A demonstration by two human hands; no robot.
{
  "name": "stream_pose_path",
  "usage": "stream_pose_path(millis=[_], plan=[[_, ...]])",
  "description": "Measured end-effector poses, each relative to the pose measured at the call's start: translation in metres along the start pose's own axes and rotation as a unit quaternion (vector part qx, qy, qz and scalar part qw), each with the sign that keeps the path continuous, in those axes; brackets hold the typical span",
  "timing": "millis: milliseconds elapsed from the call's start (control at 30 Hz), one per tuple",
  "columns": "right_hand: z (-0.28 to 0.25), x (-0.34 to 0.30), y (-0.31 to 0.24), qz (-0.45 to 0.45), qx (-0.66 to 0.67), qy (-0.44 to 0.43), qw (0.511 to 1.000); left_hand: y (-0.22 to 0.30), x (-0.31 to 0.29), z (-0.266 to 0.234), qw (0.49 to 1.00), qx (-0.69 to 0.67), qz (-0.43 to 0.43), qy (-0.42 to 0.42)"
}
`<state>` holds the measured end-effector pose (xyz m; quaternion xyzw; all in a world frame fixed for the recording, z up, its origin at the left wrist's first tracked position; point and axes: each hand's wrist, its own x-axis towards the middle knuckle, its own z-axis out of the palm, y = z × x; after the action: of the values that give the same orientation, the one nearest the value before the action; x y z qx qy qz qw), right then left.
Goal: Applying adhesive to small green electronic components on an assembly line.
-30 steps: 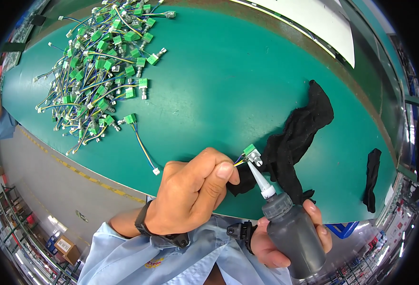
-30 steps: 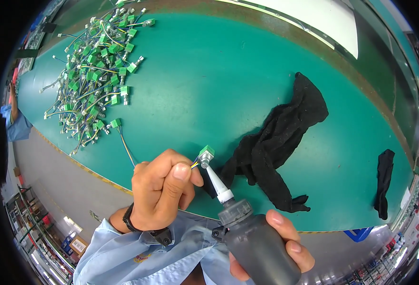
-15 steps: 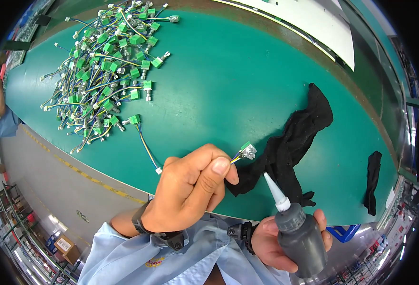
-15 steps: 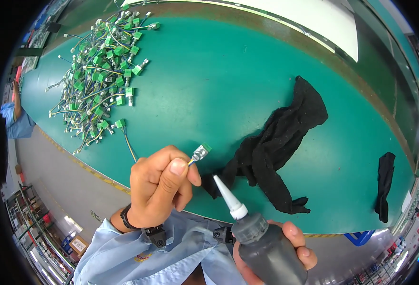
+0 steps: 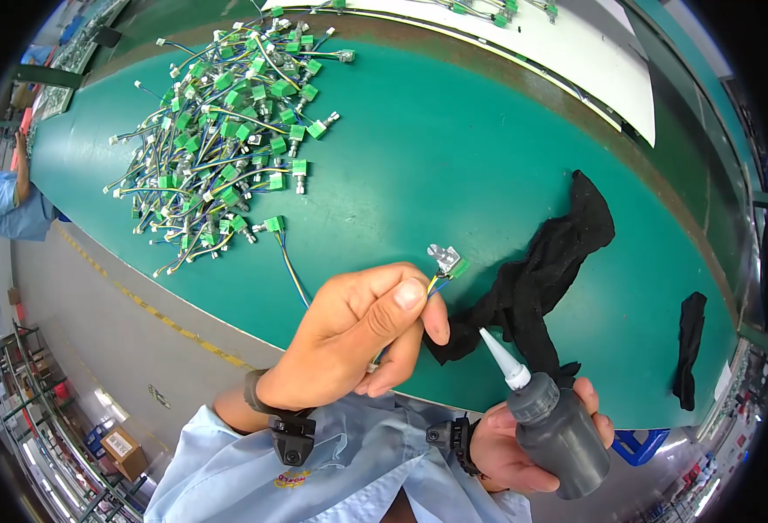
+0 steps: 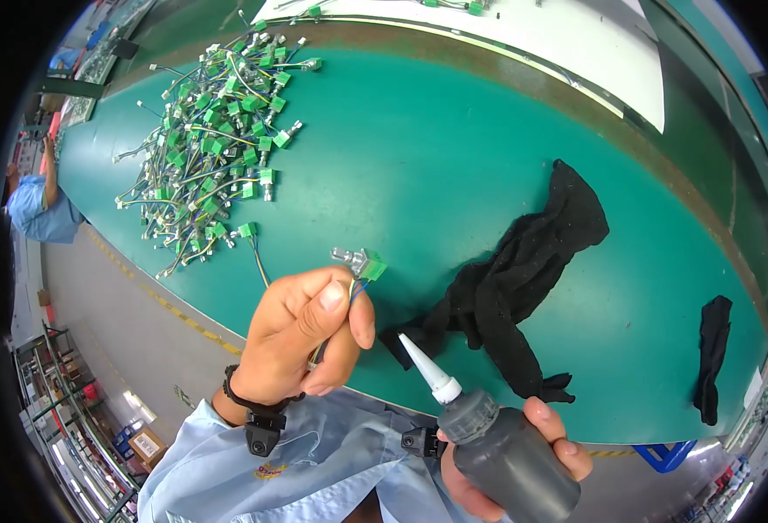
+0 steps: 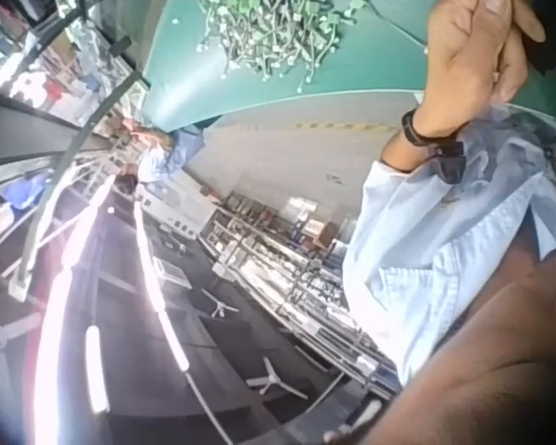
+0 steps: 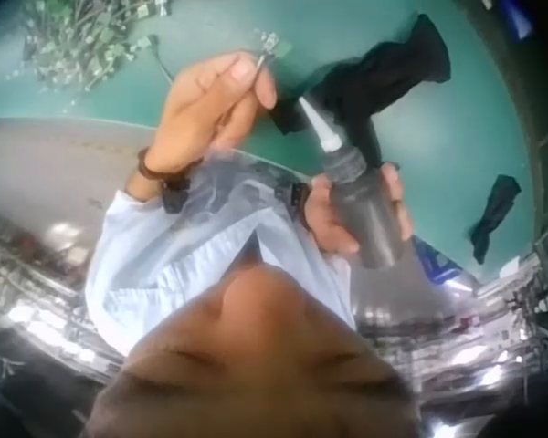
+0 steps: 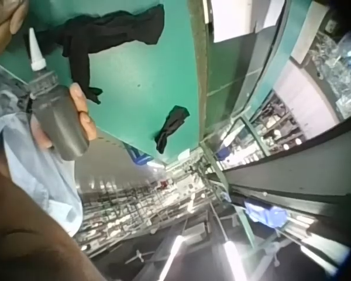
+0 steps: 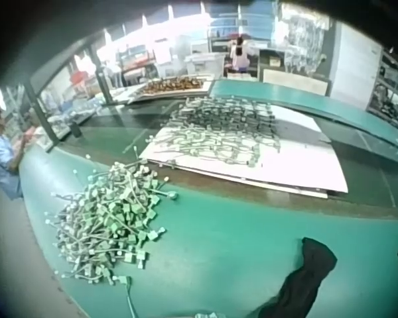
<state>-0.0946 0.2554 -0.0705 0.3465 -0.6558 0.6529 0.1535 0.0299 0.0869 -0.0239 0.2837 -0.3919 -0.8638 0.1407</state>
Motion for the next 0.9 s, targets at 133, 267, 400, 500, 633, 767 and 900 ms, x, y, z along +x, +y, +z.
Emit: stream_pose_path(millis=[133, 267, 400, 500, 633, 767, 900], plan=[[-0.015, 0.007, 0.004, -0.018, -0.036, -0.075, 0.996, 0.017, -0.013, 0.012, 0.995, 0.087, 0.028, 0.028], [-0.021, 0.017, 0.014, -0.006, 0.024, -0.059, 0.998, 0.050, -0.017, 0.019, 0.956, 0.271, 0.064, 0.092], [-0.036, 0.026, 0.018, 0.063, 0.046, 0.012, 0.997, 0.088, 0.001, 0.029, 0.868, 0.462, 0.149, 0.100], [-0.047, 0.024, 0.022, 0.126, 0.057, 0.045, 0.989, 0.115, 0.043, 0.027, 0.768, 0.593, 0.235, 0.051], [-0.056, 0.024, 0.023, 0.206, 0.092, 0.075, 0.971, 0.139, 0.125, 0.025, 0.515, 0.755, 0.405, 0.031], [-0.052, 0.031, 0.018, 0.238, 0.100, 0.111, 0.960, 0.150, 0.210, 0.018, 0.548, 0.728, 0.411, 0.000], [-0.048, 0.036, 0.013, 0.241, 0.122, 0.108, 0.957, 0.154, 0.252, 0.013, 0.540, 0.746, 0.390, 0.020]])
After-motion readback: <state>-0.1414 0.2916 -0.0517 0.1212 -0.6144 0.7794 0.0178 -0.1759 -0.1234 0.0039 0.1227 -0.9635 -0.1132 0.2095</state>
